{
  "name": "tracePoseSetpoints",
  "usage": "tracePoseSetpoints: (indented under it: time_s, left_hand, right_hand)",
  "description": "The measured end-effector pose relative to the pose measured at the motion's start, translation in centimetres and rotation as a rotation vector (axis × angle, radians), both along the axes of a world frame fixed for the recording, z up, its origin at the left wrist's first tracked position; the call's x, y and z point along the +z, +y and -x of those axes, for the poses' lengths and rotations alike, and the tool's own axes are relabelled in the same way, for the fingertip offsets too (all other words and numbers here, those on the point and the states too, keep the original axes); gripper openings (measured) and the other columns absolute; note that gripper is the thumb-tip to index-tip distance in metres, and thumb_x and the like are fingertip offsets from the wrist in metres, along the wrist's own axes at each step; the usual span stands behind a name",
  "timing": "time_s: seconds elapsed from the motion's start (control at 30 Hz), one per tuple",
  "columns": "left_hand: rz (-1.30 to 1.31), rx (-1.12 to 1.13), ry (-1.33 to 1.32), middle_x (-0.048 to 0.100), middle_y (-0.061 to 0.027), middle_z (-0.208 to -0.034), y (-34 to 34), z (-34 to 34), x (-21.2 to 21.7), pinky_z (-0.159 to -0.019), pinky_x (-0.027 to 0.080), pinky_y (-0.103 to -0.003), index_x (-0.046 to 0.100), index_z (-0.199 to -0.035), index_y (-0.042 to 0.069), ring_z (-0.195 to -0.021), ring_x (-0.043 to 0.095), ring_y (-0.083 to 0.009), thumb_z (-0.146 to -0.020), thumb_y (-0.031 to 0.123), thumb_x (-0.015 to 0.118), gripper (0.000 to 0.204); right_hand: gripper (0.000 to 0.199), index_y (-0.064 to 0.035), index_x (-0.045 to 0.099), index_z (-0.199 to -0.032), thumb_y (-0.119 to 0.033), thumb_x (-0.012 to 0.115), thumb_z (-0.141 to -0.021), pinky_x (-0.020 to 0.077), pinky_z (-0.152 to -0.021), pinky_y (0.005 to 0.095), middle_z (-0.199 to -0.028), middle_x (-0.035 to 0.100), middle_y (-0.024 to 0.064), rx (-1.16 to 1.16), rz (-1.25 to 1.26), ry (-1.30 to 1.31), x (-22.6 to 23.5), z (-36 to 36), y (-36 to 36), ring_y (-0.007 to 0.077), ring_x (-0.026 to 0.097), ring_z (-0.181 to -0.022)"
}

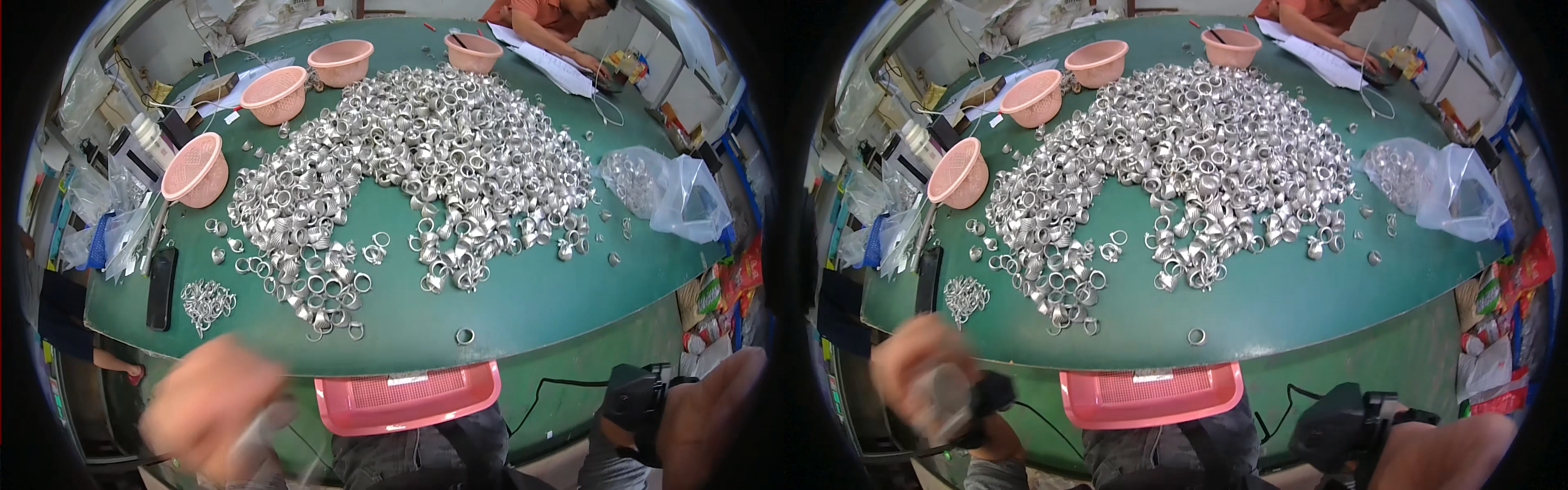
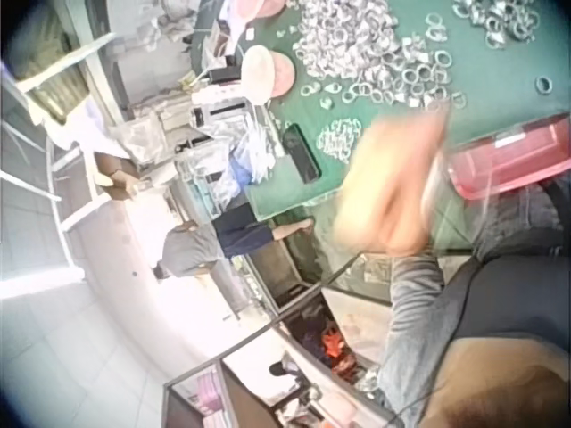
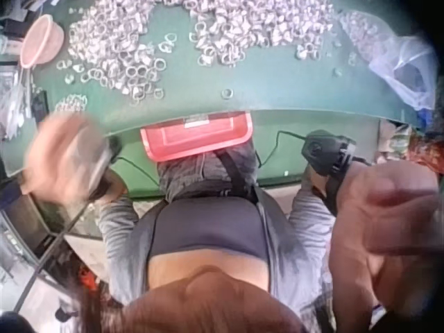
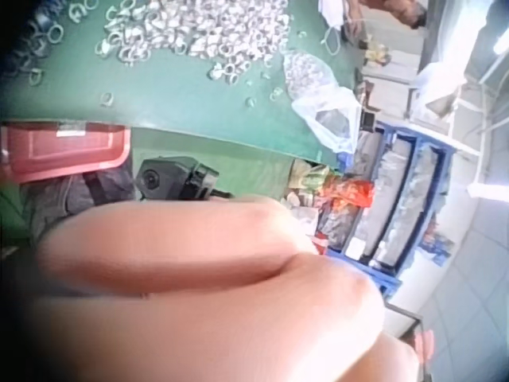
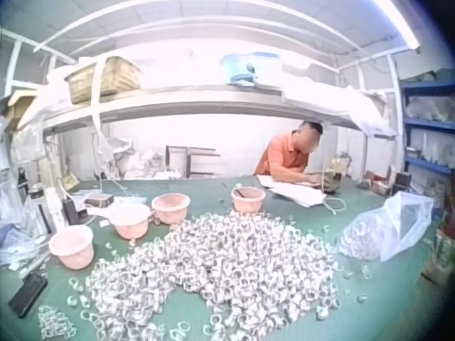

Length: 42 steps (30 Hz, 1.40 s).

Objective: Inspecting and sorting a large quantity of metal rings on a workbench.

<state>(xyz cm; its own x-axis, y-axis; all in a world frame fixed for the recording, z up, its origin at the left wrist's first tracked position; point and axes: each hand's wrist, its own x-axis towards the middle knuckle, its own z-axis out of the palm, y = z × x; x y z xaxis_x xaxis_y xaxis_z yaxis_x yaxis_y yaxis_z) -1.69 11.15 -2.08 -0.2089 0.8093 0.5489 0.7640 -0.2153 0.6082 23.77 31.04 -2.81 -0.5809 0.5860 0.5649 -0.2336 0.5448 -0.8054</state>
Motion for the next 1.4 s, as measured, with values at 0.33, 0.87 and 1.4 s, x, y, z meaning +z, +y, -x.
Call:
tracePoseSetpoints:
  time_s: [0.33,0.87,1.4]
  left_hand:
    - [0.485,0.117,0.059,0.053,-0.0167,-0.070,7.5,-0.7,-15.4,-0.058,0.043,-0.037,0.052,-0.082,-0.001,-0.066,0.054,-0.0301,-0.073,0.006,0.047,0.012]
    - [-0.585,0.108,-0.197,0.056,-0.0099,-0.086,0.1,-1.2,3.2,-0.067,0.043,-0.028,0.055,-0.085,0.001,-0.073,0.054,-0.0184,-0.072,0.009,0.054,0.015]
    - [-0.391,-0.177,-0.273,0.055,-0.0133,-0.082,-3.5,-1.0,3.8,-0.064,0.041,-0.033,0.056,-0.078,0.002,-0.070,0.053,-0.0211,-0.079,0.024,0.041,0.027]
  right_hand:
    - [0.014,-0.0110,0.050,-0.089,-0.017,0.054,-0.076,0.0395,-0.051,0.0201,-0.077,0.050,0.0030,0.037,-0.078,0.061,2.1,-1.1,0.6,0.0103,0.046,-0.057]
    - [0.011,-0.0120,0.050,-0.087,-0.017,0.052,-0.078,0.0388,-0.050,0.0205,-0.073,0.050,0.0013,0.080,-0.492,0.104,8.9,-1.3,0.6,0.0102,0.046,-0.056]
    - [0.008,-0.0130,0.051,-0.086,-0.016,0.050,-0.079,0.0381,-0.049,0.0209,-0.068,0.049,-0.0004,0.212,-0.378,0.198,6.5,2.1,-1.8,0.0100,0.046,-0.055]
